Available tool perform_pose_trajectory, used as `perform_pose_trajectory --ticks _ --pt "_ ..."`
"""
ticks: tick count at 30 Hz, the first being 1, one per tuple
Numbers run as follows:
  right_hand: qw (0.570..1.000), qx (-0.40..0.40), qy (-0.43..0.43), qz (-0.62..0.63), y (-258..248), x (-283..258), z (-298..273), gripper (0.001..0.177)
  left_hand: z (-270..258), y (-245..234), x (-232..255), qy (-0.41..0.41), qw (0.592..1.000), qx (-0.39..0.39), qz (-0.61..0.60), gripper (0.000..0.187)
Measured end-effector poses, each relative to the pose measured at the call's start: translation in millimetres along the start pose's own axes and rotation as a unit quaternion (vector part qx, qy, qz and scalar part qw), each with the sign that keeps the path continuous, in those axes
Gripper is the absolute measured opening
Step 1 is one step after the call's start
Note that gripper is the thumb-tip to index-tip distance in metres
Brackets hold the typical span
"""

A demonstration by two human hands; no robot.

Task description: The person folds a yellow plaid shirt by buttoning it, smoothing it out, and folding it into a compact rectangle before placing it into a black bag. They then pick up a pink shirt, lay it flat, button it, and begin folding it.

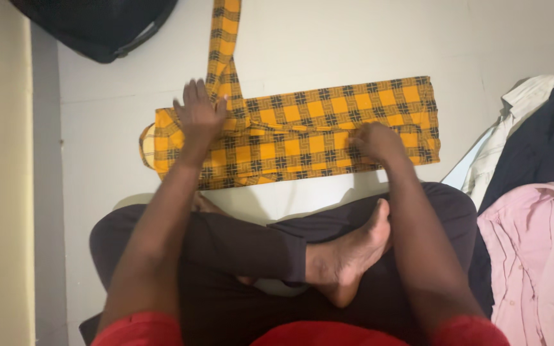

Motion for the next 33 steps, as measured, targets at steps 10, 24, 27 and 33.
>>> perform_pose_trajectory --ticks 10,24,27,33 --pt "0.997 -0.066 -0.038 0.018 24.9 -45.3 40.3 0.033 190.0 66.9 65.8 -0.031 0.998 -0.025 -0.041 0.101" --pt "0.966 -0.047 -0.028 0.252 6.4 -59.6 33.7 0.034 108.6 6.5 143.8 0.146 0.806 -0.14 -0.557 0.037" --pt "0.886 -0.086 -0.05 0.453 5.1 -61.4 27.4 0.068 -37.7 -40.1 163.9 0.365 0.906 -0.132 -0.17 0.041" --pt "0.92 -0.088 -0.003 0.381 29.6 -9.4 23.4 0.055 -153.5 -45.8 74.0 0.288 0.931 -0.221 -0.043 0.057"
Point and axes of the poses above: each hand's wrist, its own z-axis towards the middle knuckle, its own y-axis out of the palm, x = y × z, the point moved 8 cm from there along z, towards the middle knuckle, and after that the axes turned 15 degrees about z, right-handed, at the moved point
